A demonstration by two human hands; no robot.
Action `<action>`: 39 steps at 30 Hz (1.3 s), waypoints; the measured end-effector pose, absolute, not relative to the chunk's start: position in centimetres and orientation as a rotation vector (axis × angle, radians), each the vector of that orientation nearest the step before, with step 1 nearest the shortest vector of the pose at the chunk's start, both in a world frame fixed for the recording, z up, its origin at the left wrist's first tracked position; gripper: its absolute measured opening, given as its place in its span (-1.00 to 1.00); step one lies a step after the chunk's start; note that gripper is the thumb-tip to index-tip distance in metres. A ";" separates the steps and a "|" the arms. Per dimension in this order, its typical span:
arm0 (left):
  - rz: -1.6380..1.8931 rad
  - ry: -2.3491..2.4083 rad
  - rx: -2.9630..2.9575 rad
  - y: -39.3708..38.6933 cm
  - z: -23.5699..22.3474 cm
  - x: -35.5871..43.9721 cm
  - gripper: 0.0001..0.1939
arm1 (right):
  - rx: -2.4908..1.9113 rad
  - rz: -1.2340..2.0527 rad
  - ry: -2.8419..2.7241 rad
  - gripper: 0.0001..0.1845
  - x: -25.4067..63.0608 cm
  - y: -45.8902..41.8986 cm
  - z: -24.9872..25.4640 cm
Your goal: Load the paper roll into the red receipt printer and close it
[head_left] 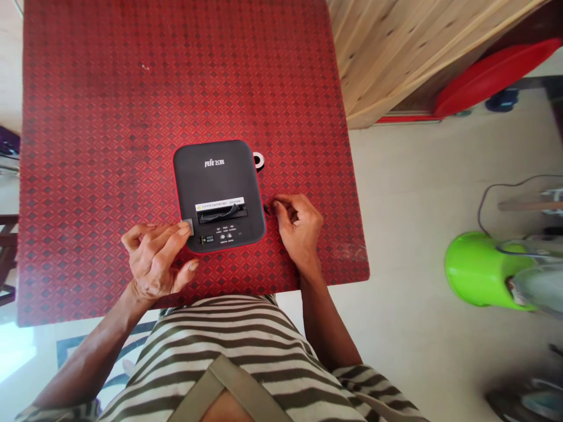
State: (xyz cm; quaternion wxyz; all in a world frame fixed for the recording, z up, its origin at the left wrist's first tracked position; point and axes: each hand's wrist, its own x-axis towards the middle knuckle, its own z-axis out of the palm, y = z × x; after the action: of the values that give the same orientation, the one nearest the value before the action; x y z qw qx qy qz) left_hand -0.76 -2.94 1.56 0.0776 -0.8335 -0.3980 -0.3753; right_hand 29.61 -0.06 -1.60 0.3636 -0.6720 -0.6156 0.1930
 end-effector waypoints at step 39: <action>-1.318 -1.120 -2.474 -2.8 0.0 -0.5 -0.33 | -1.136 0.761 -2.026 -0.80 27.7 4.0 11.4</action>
State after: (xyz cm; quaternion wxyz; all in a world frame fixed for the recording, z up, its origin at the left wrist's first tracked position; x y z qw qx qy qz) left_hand -0.52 -2.77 -0.02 0.0616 -0.8180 -0.3702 -0.4360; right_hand 27.66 4.01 11.41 0.3419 -0.4367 -0.7790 0.2925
